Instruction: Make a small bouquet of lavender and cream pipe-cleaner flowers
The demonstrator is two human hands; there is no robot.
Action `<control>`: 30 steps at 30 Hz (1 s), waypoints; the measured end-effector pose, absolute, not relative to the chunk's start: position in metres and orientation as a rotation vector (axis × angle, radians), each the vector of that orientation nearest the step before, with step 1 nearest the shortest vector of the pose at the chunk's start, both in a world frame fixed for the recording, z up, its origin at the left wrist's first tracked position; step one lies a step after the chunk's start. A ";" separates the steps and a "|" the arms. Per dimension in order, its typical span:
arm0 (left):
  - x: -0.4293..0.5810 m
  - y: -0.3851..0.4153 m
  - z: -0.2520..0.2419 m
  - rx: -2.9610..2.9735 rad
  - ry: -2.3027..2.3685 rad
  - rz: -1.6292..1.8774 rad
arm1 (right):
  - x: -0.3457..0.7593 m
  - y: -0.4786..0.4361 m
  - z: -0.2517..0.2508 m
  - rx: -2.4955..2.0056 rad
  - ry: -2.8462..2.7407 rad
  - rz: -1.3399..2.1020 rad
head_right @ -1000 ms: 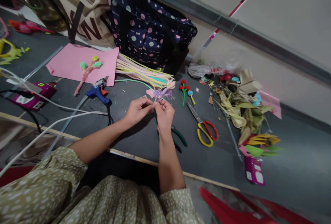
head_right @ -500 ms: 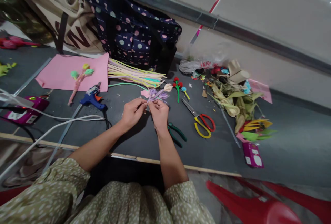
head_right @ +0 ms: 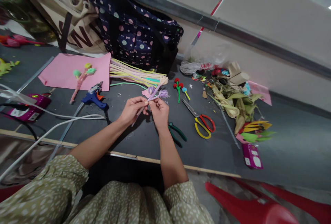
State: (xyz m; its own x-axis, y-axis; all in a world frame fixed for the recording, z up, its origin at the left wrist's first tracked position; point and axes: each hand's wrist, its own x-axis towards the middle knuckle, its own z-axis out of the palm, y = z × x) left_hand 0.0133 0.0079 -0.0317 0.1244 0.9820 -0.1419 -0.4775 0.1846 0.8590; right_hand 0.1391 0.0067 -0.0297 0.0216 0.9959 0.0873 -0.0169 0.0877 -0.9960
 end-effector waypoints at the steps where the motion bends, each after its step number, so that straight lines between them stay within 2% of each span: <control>1: 0.013 0.008 -0.032 0.733 0.832 1.212 | 0.139 0.007 -0.029 -1.134 -1.193 1.166; 14: 0.012 0.010 -0.035 0.704 0.741 1.160 | 0.143 0.010 -0.024 -1.068 -0.921 1.540; 25: 0.010 0.012 -0.037 0.628 0.717 1.025 | 0.140 0.011 -0.028 -1.076 -0.905 1.440; 30: 0.014 0.011 -0.042 0.835 0.880 1.145 | 0.138 0.011 -0.031 -1.148 -0.934 1.342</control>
State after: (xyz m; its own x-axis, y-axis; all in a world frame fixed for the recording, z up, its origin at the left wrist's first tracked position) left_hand 0.0141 0.0112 -0.0420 0.1775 0.9729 -0.1484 -0.3935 0.2084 0.8954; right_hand 0.1375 0.0106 -0.0306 0.0526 0.9913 -0.1203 -0.2317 -0.1051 -0.9671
